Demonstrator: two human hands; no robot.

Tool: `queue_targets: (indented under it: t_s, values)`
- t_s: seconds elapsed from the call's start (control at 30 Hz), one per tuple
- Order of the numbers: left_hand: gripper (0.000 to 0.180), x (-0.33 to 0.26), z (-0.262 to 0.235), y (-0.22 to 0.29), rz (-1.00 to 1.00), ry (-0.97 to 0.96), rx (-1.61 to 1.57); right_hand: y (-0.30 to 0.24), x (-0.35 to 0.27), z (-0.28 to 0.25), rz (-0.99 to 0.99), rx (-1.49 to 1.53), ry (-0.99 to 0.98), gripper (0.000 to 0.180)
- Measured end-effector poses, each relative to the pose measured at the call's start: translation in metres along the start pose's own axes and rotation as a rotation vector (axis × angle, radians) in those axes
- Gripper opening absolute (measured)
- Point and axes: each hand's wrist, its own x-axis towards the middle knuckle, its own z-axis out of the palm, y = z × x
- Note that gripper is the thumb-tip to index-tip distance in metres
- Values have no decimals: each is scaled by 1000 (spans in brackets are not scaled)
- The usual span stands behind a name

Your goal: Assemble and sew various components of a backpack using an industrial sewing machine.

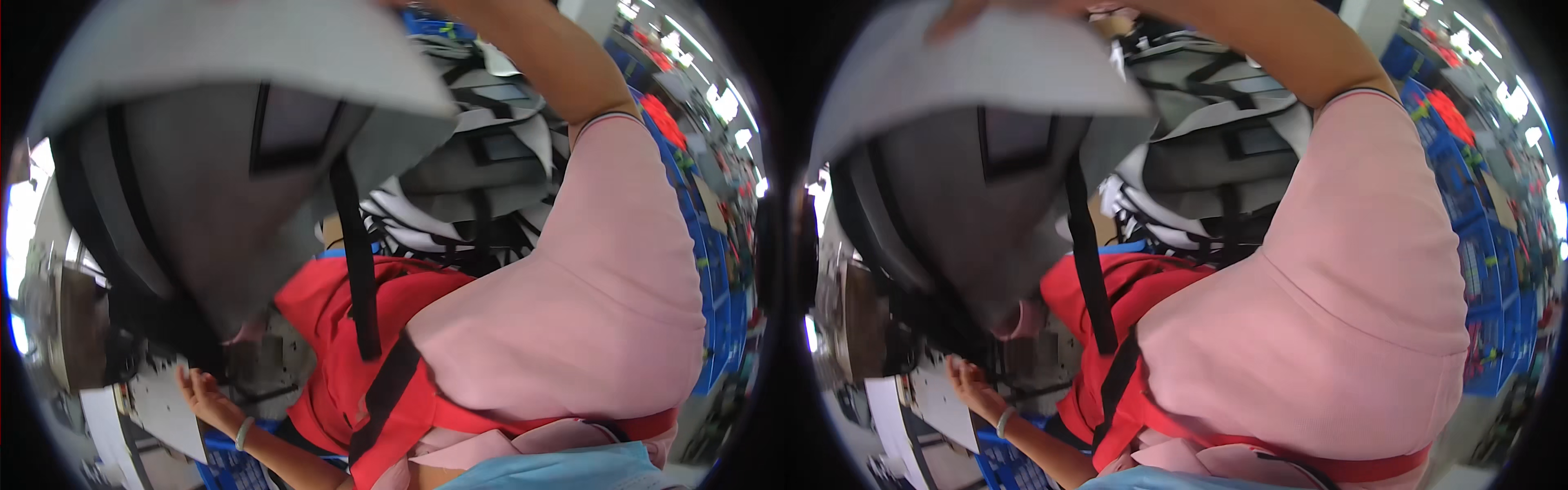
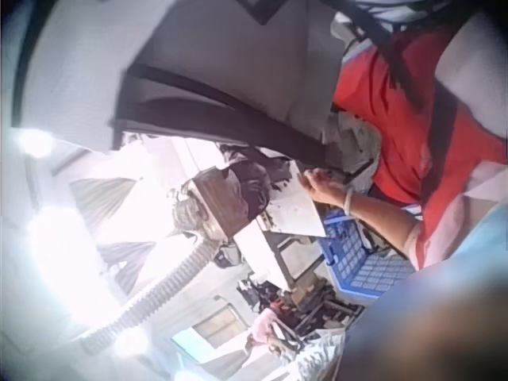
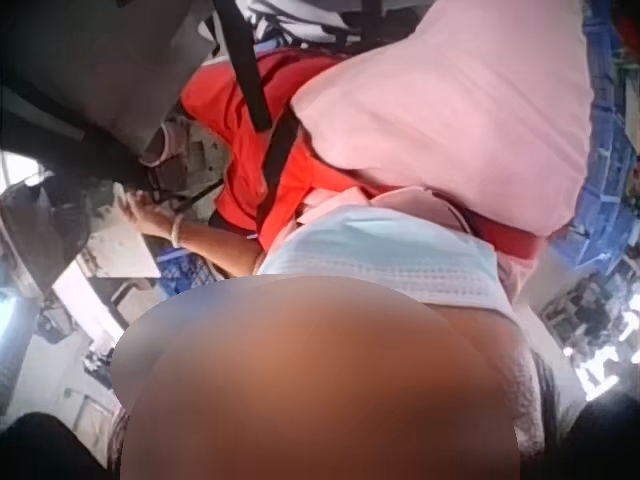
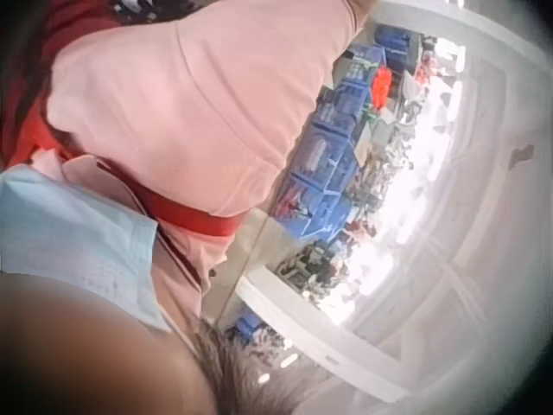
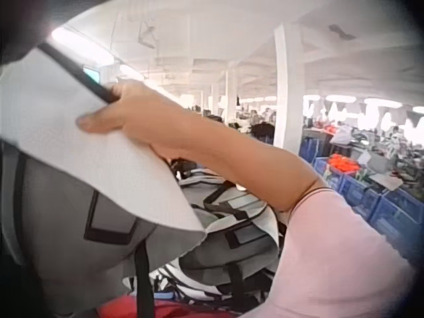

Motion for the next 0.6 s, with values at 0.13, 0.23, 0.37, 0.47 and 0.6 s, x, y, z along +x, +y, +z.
queue_targets:
  t_s: [0.13,0.23,0.37,0.47,0.6]
  values:
    - [31,15,6,-102,-329,-124,96,2,-27,-156,-81,45,314,35]
    - [31,17,18,-147,-429,-259,217,9,-85,-272,136,-70,540,34]
    - [31,24,24,-179,-423,-434,304,62,-210,-400,703,-429,819,41]
    - [31,13,28,-180,-434,-485,359,133,-304,-410,1075,-864,448,55]
    - [29,-5,27,-227,-413,-607,456,178,-369,-399,1535,-1125,211,78]
